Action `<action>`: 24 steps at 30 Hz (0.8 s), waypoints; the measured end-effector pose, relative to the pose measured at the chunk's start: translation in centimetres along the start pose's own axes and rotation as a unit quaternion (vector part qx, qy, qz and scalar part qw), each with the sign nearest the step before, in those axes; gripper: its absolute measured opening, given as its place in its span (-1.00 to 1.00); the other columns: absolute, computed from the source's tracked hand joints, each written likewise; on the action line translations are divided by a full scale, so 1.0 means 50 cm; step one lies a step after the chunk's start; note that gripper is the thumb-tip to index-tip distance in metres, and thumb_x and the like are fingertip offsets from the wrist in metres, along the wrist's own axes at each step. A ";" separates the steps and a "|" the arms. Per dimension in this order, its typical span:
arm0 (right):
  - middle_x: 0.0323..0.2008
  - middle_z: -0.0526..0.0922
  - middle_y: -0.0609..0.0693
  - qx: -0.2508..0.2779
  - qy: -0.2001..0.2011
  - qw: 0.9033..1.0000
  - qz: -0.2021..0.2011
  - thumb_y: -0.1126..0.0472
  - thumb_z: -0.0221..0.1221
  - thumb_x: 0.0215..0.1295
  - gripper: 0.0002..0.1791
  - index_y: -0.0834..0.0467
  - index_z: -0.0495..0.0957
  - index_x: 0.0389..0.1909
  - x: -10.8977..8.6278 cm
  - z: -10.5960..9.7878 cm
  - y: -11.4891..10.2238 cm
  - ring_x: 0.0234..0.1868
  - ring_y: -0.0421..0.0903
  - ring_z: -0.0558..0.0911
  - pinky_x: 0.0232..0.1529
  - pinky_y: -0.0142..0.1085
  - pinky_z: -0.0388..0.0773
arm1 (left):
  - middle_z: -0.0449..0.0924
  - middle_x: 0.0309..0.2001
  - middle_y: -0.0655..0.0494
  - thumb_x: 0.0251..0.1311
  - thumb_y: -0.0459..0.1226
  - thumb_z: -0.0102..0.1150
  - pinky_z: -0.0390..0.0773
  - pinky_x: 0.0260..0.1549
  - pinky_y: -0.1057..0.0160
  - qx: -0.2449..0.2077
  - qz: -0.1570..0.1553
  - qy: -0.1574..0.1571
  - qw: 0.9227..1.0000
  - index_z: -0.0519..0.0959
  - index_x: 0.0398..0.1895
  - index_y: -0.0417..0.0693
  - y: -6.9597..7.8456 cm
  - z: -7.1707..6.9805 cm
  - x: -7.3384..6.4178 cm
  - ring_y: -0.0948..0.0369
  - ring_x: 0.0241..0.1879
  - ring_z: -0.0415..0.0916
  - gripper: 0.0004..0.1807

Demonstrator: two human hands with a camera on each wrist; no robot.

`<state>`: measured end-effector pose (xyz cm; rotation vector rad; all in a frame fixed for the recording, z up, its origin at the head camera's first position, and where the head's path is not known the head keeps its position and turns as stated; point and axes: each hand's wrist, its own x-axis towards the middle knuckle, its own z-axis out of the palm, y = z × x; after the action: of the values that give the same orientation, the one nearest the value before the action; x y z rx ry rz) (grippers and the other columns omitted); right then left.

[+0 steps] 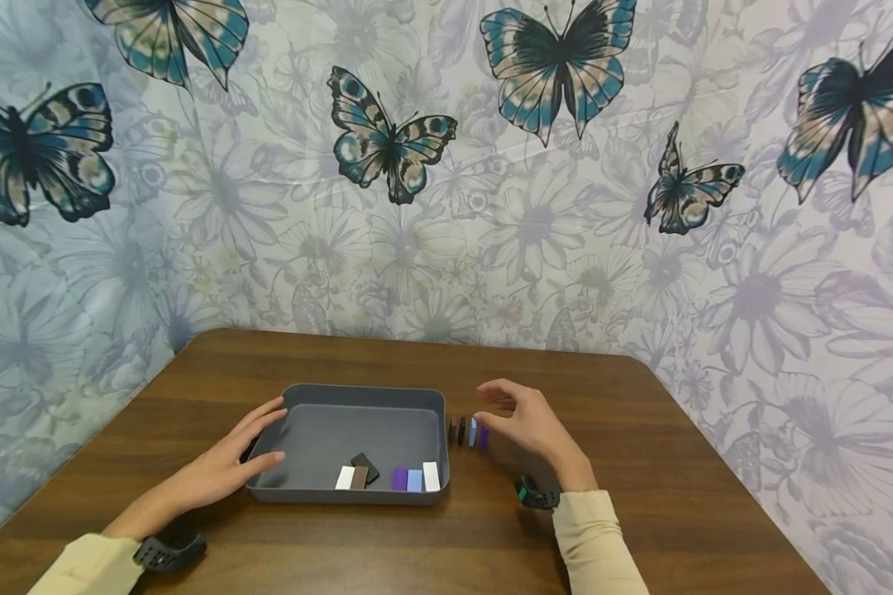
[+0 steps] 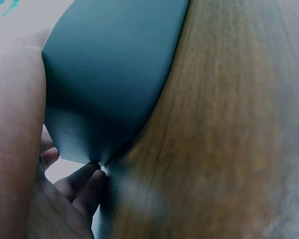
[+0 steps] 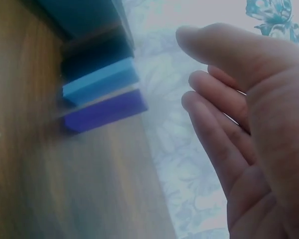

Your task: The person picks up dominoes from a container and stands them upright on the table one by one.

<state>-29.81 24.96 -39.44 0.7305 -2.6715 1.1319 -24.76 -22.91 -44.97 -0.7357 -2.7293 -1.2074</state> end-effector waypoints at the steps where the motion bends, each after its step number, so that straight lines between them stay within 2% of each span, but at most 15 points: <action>1: 0.11 0.72 0.08 -0.001 0.003 1.000 -0.002 0.11 0.44 0.28 -0.59 0.05 0.64 0.12 0.001 -0.001 -0.003 0.13 0.06 0.72 0.16 -0.09 0.61 | -0.09 0.64 -0.18 0.46 0.00 0.20 0.20 0.28 -0.47 0.001 0.000 0.000 1.000 0.18 0.57 -0.25 0.000 0.000 0.000 -0.32 0.56 -0.07 -0.19; 5: 0.09 0.73 0.01 -0.001 0.009 1.000 -0.010 0.12 0.44 0.27 -0.60 0.04 0.65 0.11 0.003 0.000 -0.019 0.13 0.11 0.72 0.15 -0.08 0.62 | -0.10 0.64 -0.17 0.46 0.00 0.19 0.20 0.28 -0.47 0.001 0.000 0.000 1.000 0.18 0.57 -0.25 0.001 -0.001 -0.001 -0.32 0.56 -0.07 -0.19; 10: 0.09 0.73 0.04 0.005 0.006 1.000 -0.029 0.14 0.45 0.26 -0.60 0.04 0.66 0.10 0.007 0.002 -0.042 0.12 0.18 0.71 0.15 -0.03 0.62 | -0.10 0.64 -0.18 0.46 -0.01 0.19 0.21 0.27 -0.47 0.001 0.002 0.001 1.000 0.18 0.57 -0.26 0.001 -0.001 -0.002 -0.33 0.56 -0.07 -0.20; 17: 0.07 0.74 0.00 0.003 -0.023 0.998 -0.057 0.14 0.45 0.27 -0.61 0.03 0.65 0.10 0.012 0.017 -0.067 0.11 0.20 0.71 0.15 0.03 0.61 | -0.10 0.64 -0.18 0.46 -0.01 0.20 0.21 0.28 -0.46 0.001 0.002 0.000 1.000 0.18 0.57 -0.27 0.000 0.000 -0.002 -0.32 0.56 -0.06 -0.19; 24: 0.05 0.74 0.10 -0.002 -0.056 0.995 -0.088 0.13 0.42 0.31 -0.59 0.12 0.63 0.14 0.015 0.037 -0.088 0.07 0.04 0.74 0.10 -0.04 0.65 | -0.10 0.64 -0.18 0.46 -0.01 0.20 0.21 0.28 -0.46 0.002 0.005 0.001 1.000 0.18 0.57 -0.27 -0.002 0.001 -0.003 -0.32 0.56 -0.05 -0.19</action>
<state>-28.20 20.75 -37.74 1.0353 -2.6328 1.0696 -24.68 -22.99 -45.08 -0.7469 -2.7210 -1.1997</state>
